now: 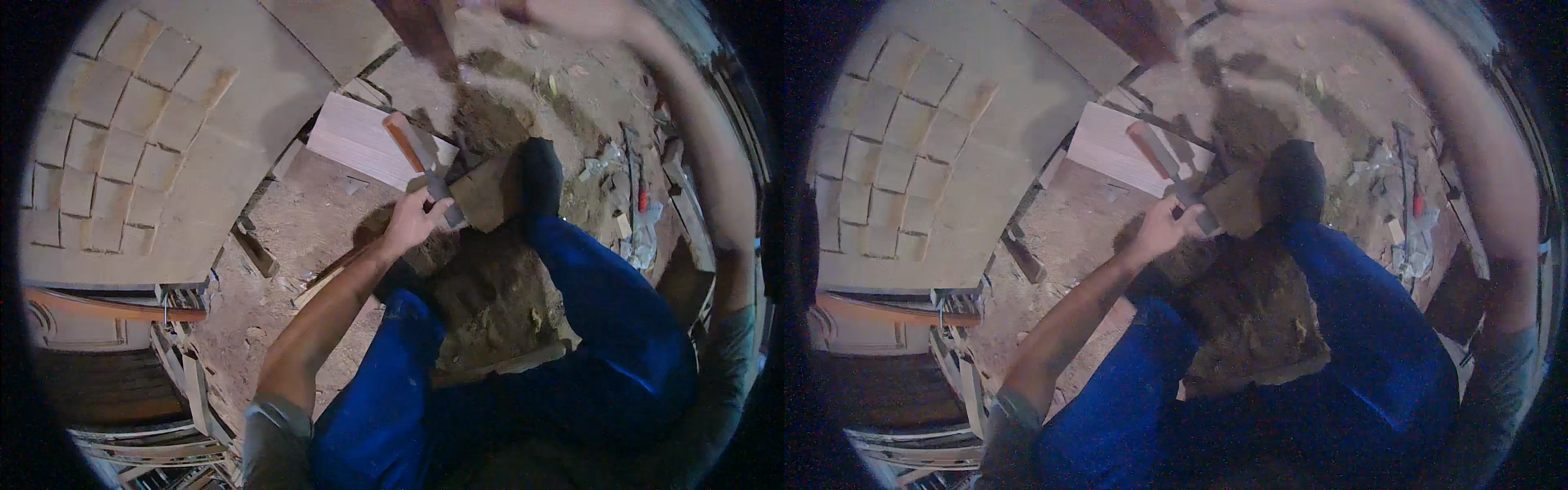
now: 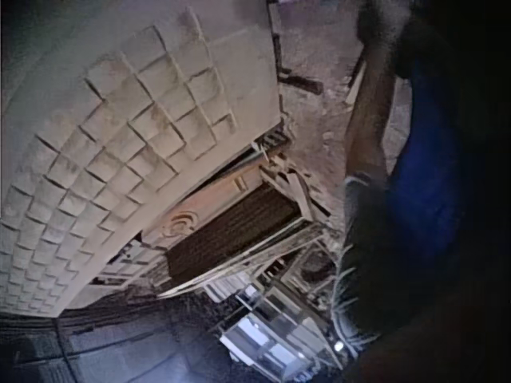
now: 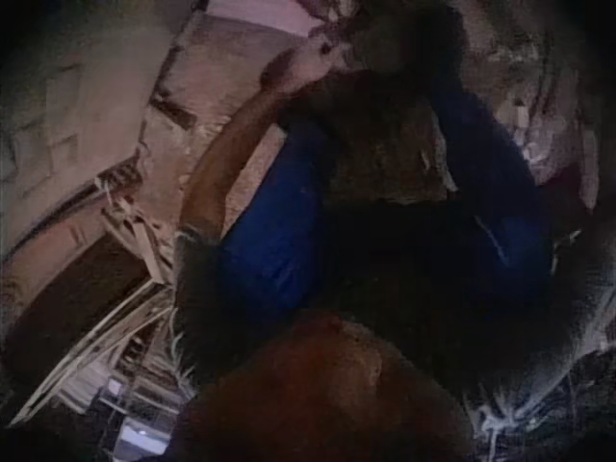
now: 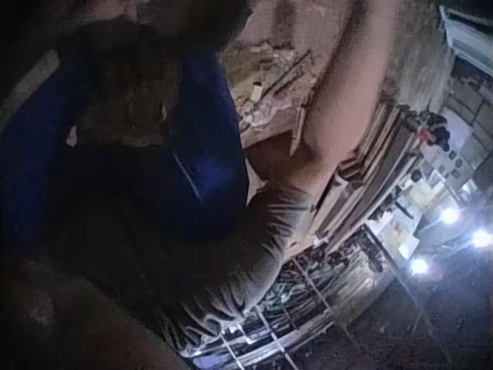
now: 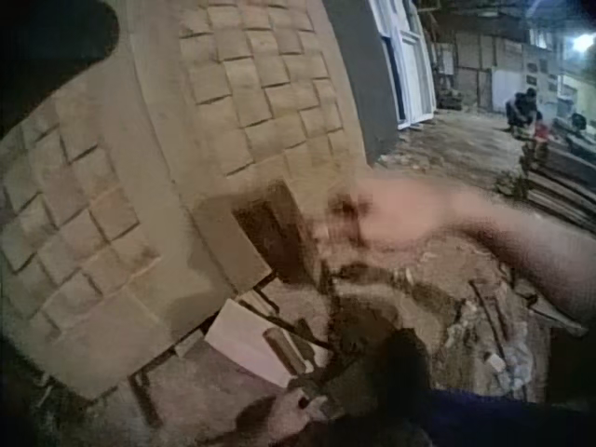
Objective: The person uses a chisel and a wooden mallet to carve out pieces of a wooden block. They hold the chisel against the wood and strike it with the mallet while sitting near wood shavings.
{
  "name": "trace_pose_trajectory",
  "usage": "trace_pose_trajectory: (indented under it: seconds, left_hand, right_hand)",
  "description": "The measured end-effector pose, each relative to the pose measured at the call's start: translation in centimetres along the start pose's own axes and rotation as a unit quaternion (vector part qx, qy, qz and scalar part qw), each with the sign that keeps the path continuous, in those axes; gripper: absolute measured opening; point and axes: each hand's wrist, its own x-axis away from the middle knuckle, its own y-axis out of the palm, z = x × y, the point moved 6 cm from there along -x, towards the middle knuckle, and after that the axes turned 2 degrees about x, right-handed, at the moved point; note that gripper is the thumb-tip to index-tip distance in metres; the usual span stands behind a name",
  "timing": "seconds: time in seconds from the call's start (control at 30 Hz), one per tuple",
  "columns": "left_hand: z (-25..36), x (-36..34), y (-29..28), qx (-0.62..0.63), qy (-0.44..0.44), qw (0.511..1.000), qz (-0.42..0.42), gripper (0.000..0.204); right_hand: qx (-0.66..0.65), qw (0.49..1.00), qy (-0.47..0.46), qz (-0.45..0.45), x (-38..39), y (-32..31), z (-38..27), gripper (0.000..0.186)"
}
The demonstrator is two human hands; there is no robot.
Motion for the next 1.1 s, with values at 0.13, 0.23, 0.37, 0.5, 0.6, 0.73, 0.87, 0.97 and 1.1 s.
trace_pose_trajectory:
  seconds: [0.13,0.23,0.37,0.5,0.6,0.73,0.87,0.97,1.1]
  left_hand:
    - [-0.8,0.2,0.0,0.015,0.034,0.999,0.028,0.034]
    - [-0.8,0.4,-0.6,-0.04,-0.01,0.999,-0.001,0.035]
    - [-0.8,0.0,0.4,-0.04,-0.063,0.996,-0.052,0.038]
    - [0.1,1.2,-1.0,-0.027,0.013,0.999,0.033,0.032]
    - [-1.4,-0.3,1.6,0.07,-0.009,0.997,-0.02,0.03]
    - [0.0,0.2,0.4,-0.007,-0.039,0.999,-0.017,0.032]
    - [0.7,0.2,0.6,-0.028,-0.041,0.999,-0.019,0.031]
    - [-0.2,0.1,0.7,0.007,-0.048,0.998,-0.033,0.03]
    - [-1.1,0.0,0.6,0.003,-0.005,1.0,-0.013,0.019]
  right_hand:
    - [-0.016,0.982,-0.091,0.163,-4.1,-6.5,-5.5,0.038]
    - [-0.01,0.989,-0.121,0.08,-4.8,-2.3,-6.2,0.038]
    - [-0.02,0.979,-0.056,-0.196,-2.1,8.9,-1.3,0.035]
    - [0.009,0.941,-0.025,-0.338,0.4,12.0,-0.7,0.041]
    - [-0.094,0.96,-0.071,-0.254,-0.7,8.8,1.8,0.05]
    - [-0.125,0.939,0.011,-0.321,-1.4,12.2,3.2,0.035]
    - [-0.038,0.957,-0.059,-0.283,1.0,11.5,-0.6,0.034]
    - [-0.013,0.967,-0.079,-0.24,0.9,11.5,-1.3,0.033]
    - [0.021,0.972,-0.1,-0.213,0.1,12.4,-2.0,0.032]
